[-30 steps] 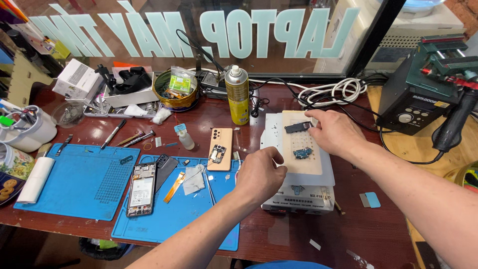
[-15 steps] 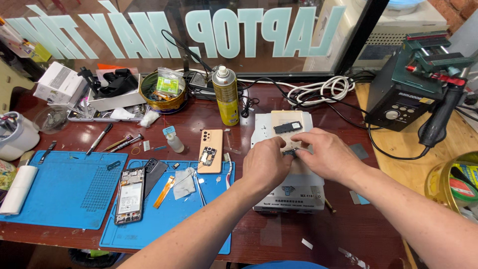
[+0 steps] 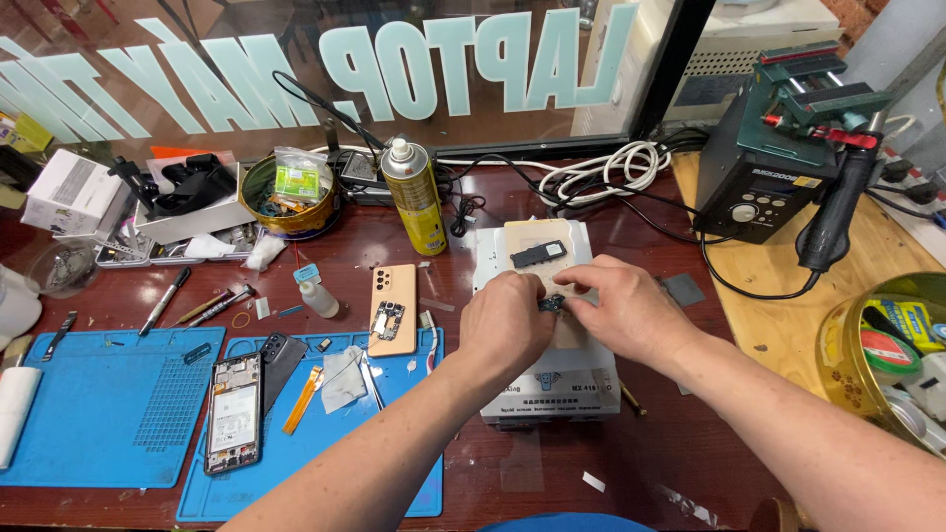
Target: The person cleans the back of a smartphone with a cloth, then handles a small circuit board and uses a hot air gun to heat it. The person also picks up and inspects a disassembled smartphone, placing parts on the workbench.
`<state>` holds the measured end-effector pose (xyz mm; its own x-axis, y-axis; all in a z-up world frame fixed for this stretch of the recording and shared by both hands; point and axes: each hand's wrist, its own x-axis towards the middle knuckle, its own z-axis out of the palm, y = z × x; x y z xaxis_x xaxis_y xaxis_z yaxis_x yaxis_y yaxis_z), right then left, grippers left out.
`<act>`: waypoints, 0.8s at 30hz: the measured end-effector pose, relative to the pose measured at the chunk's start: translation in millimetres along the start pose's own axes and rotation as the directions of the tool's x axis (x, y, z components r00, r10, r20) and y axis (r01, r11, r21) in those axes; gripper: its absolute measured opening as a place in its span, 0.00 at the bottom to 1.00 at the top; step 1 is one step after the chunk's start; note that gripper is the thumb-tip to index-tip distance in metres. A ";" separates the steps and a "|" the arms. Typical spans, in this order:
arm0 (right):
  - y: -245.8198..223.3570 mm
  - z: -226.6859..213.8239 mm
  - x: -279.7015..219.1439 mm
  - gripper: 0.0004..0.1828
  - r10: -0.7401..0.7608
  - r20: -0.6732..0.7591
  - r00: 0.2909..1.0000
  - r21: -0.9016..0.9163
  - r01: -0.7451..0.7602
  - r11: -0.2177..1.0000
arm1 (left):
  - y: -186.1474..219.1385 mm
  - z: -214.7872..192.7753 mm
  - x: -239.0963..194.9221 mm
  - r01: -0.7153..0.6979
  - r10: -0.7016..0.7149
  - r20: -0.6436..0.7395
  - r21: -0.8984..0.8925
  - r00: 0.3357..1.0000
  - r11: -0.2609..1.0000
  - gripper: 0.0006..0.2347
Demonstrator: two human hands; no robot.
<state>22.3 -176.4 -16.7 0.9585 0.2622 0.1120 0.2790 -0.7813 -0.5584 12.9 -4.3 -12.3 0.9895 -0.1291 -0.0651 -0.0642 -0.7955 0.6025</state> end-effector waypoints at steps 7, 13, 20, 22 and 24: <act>27.1 10.8 0.8 0.17 0.163 -0.054 0.985 0.102 -0.157 0.982 | 3.9 -2.8 -2.2 -0.028 0.027 -0.045 -0.014 0.999 1.000 0.14; 184.8 -1.4 51.3 0.15 0.758 0.208 0.618 0.855 -0.491 0.165 | 20.3 -17.9 -1.4 0.038 -0.037 0.013 -0.077 0.999 0.996 0.14; 340.1 9.7 81.1 0.11 0.666 0.617 0.419 0.786 -0.290 -0.546 | 31.3 -23.6 5.8 -0.033 0.021 -0.067 -0.178 0.998 0.983 0.14; 354.6 12.3 84.8 0.11 0.675 0.611 0.415 0.790 -0.258 -0.556 | 32.0 -24.6 11.3 0.015 -0.022 -0.044 -0.163 0.999 0.987 0.14; 361.2 14.0 90.2 0.12 0.638 0.618 0.459 0.779 -0.254 -0.573 | 29.5 -28.2 16.2 0.022 -0.037 -0.087 -0.175 0.996 0.984 0.12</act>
<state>208.6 -427.0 -219.7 0.5812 -0.0279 -0.8133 -0.4491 0.8225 -0.3491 30.7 -13.2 26.8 0.9987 -0.0477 -0.0183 -0.0192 -0.6826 0.7306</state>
